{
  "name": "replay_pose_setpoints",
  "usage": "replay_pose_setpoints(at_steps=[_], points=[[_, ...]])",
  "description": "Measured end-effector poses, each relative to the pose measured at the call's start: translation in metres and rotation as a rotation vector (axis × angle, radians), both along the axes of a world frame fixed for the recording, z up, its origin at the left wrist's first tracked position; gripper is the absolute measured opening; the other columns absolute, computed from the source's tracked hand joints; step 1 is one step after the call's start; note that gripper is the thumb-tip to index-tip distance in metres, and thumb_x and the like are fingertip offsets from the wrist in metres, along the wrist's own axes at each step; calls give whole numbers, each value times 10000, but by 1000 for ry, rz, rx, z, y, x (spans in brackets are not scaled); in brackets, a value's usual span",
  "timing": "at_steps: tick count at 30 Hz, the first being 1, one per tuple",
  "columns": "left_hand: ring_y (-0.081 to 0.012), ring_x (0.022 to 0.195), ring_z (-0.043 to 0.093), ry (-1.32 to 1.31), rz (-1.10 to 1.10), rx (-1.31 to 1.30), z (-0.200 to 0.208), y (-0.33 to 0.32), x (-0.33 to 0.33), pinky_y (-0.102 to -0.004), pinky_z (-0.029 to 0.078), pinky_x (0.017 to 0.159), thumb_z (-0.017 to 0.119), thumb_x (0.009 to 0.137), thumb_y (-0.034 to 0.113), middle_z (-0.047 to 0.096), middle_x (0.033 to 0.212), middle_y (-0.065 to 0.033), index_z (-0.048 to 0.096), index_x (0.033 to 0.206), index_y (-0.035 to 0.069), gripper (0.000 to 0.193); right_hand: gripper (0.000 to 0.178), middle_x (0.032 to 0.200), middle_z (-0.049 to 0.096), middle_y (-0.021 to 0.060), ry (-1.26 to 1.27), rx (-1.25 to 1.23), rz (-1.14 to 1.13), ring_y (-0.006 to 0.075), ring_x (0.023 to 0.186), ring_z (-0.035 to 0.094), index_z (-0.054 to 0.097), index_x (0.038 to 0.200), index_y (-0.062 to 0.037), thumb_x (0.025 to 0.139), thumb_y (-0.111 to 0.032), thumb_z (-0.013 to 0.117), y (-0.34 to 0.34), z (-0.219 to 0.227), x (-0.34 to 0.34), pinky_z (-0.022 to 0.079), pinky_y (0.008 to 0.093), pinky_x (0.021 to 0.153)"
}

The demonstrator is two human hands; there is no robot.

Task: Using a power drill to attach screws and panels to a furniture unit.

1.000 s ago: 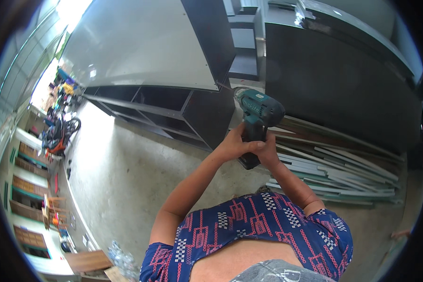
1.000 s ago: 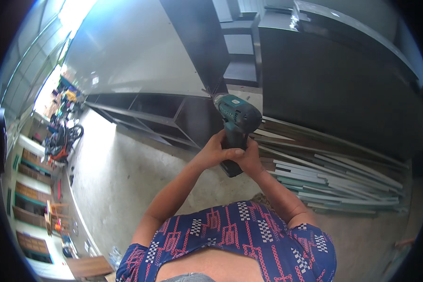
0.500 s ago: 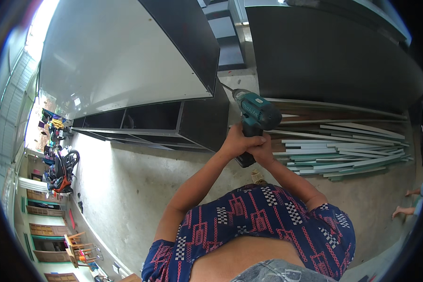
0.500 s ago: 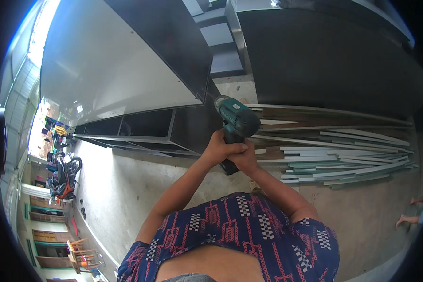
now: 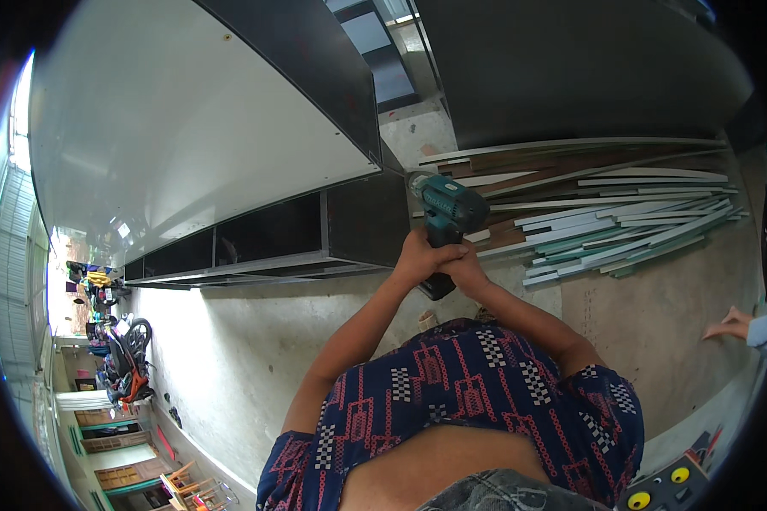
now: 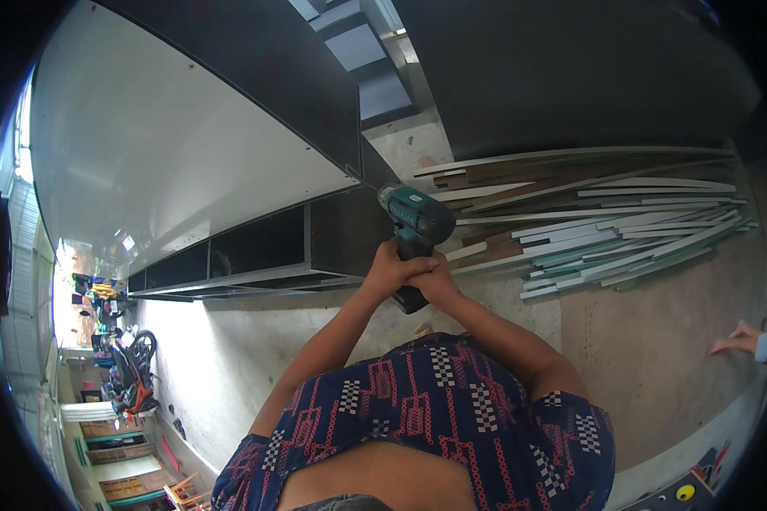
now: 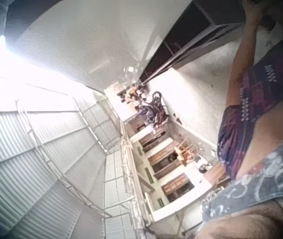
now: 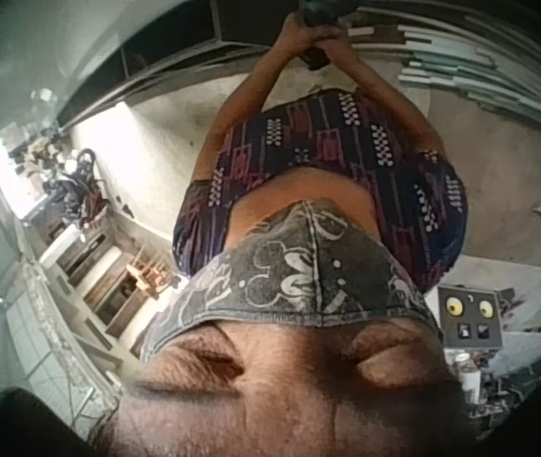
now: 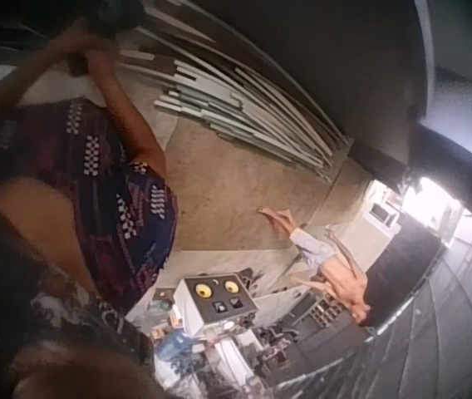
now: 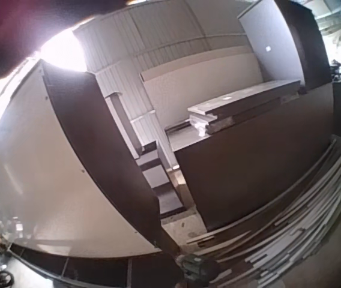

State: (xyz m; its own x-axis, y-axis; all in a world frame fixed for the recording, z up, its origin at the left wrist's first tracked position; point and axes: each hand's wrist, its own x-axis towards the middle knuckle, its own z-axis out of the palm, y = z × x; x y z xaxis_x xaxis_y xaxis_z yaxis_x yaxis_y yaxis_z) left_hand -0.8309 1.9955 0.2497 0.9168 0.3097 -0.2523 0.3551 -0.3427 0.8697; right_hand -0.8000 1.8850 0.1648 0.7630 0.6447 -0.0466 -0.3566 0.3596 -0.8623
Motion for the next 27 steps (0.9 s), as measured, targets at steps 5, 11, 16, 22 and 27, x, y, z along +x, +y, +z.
replay_pose_setpoints(at_steps=[5, 11, 16, 22, 27], points=[[-196, 861, 652, 110, -78, 53, -11, 13, 18, -326, 514, 808, 835, 680, 309, 675, 928, -158, 620, 1012, -97, 567, 447, 1034, 640, 57, 134, 25, 6, 161, 945, 624, 582, 1101, -9, 684, -11, 743, 8, -10, 10, 518, 316, 841], [-195, 846, 649, 169, -135, 197, -30, 8, 38, -327, 509, 797, 856, 634, 360, 676, 893, -162, 628, 974, -106, 620, 443, 1052, 637, 61, 195, 40, -40, 168, 961, 625, 581, 1110, 6, 692, 14, 729, 6, -36, 18, 523, 321, 850], [-262, 751, 681, 57, -160, 248, -51, 3, 40, -366, 522, 721, 841, 586, 474, 663, 778, -206, 635, 889, -111, 690, 455, 1063, 638, 70, 211, 58, -86, 172, 969, 626, 580, 1125, 11, 698, 7, 737, -2, -44, 16, 521, 320, 860], [-194, 842, 642, 167, -249, 239, -18, -6, 43, -326, 505, 793, 859, 633, 337, 670, 897, -154, 628, 970, -101, 599, 476, 1086, 635, 75, 246, 94, -97, 179, 981, 626, 576, 1149, 5, 710, -18, 759, -9, -30, 9, 515, 323, 872], [-193, 839, 648, 164, -316, 221, 0, -10, 47, -330, 512, 793, 857, 636, 308, 674, 897, -153, 635, 985, -103, 583, 524, 1139, 614, 82, 203, 6, -115, 190, 1036, 610, 542, 1196, -9, 725, -38, 769, -8, -23, 7, 503, 327, 901]])
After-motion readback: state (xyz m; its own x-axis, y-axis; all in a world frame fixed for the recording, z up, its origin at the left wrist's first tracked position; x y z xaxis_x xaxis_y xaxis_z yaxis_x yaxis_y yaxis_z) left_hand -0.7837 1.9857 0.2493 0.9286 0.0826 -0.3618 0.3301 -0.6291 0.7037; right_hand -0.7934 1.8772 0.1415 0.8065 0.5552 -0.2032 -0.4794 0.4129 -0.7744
